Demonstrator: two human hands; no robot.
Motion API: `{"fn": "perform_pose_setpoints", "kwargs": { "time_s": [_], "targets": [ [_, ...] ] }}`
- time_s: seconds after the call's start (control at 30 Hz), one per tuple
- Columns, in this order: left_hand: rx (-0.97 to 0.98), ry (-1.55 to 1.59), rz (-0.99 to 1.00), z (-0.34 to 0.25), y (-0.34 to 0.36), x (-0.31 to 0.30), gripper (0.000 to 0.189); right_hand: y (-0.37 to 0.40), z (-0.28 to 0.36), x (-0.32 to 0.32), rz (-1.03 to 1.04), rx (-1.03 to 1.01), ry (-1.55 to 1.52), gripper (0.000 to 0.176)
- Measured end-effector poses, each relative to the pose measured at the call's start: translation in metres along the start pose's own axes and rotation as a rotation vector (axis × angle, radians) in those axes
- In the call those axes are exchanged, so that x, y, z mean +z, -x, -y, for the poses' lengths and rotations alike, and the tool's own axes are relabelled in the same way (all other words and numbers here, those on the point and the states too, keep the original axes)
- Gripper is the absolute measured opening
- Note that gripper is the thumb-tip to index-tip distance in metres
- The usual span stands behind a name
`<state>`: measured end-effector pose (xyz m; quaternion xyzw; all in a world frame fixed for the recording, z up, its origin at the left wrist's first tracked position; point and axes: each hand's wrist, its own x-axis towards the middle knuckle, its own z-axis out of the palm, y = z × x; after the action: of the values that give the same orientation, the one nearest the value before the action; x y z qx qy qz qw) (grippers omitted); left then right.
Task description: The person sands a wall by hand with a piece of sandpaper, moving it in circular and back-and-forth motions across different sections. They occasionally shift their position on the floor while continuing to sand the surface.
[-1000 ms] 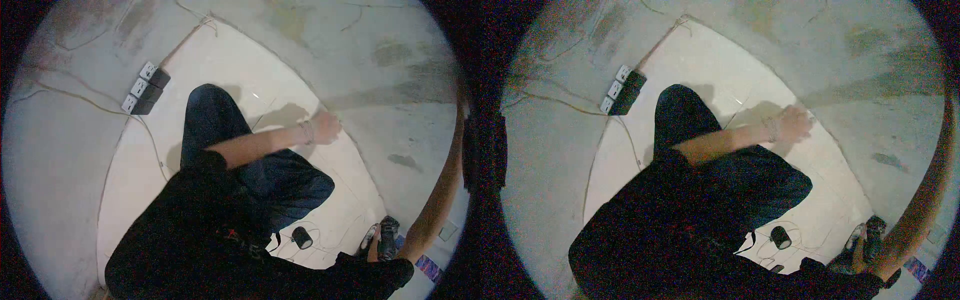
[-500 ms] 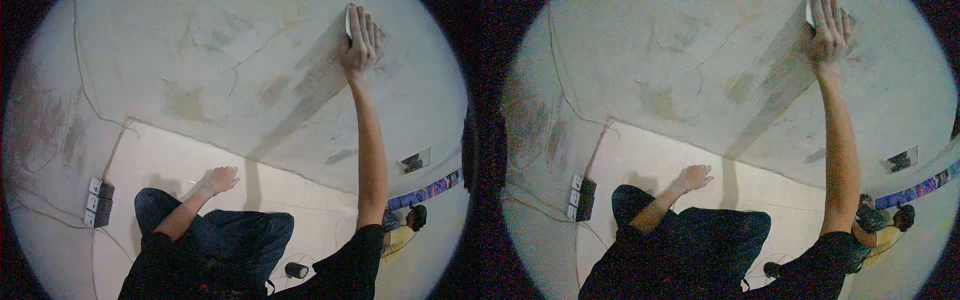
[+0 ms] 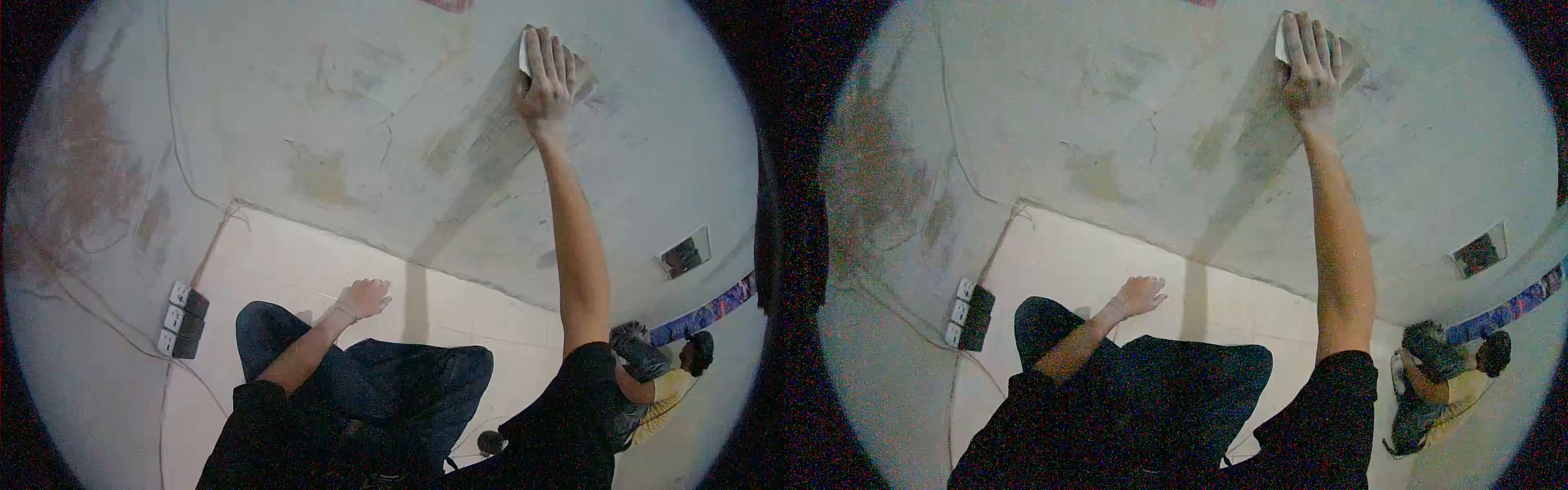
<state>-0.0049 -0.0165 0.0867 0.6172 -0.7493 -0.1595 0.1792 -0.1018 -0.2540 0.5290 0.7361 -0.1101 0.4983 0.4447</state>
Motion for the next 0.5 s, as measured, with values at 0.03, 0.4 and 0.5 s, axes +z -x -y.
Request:
{"fn": "perform_pose_setpoints", "kwargs": {
  "time_s": [0.03, 0.4, 0.5],
  "targets": [
    [-0.003, -0.003, -0.001, -0.001, 0.002, -0.003, 0.039, 0.002, 0.001, 0.002, 0.006, 0.023, -0.026, 0.068],
    [0.005, -0.028, -0.085, -0.063, -0.007, -0.044, 0.036, 0.001, 0.003, -0.002, 0.023, 0.046, 0.024, 0.068],
    [0.019, -0.023, -0.07, -0.095, -0.016, -0.065, 0.034, 0.0, 0.005, -0.005, 0.009, 0.052, 0.004, 0.067]
  ]
}}
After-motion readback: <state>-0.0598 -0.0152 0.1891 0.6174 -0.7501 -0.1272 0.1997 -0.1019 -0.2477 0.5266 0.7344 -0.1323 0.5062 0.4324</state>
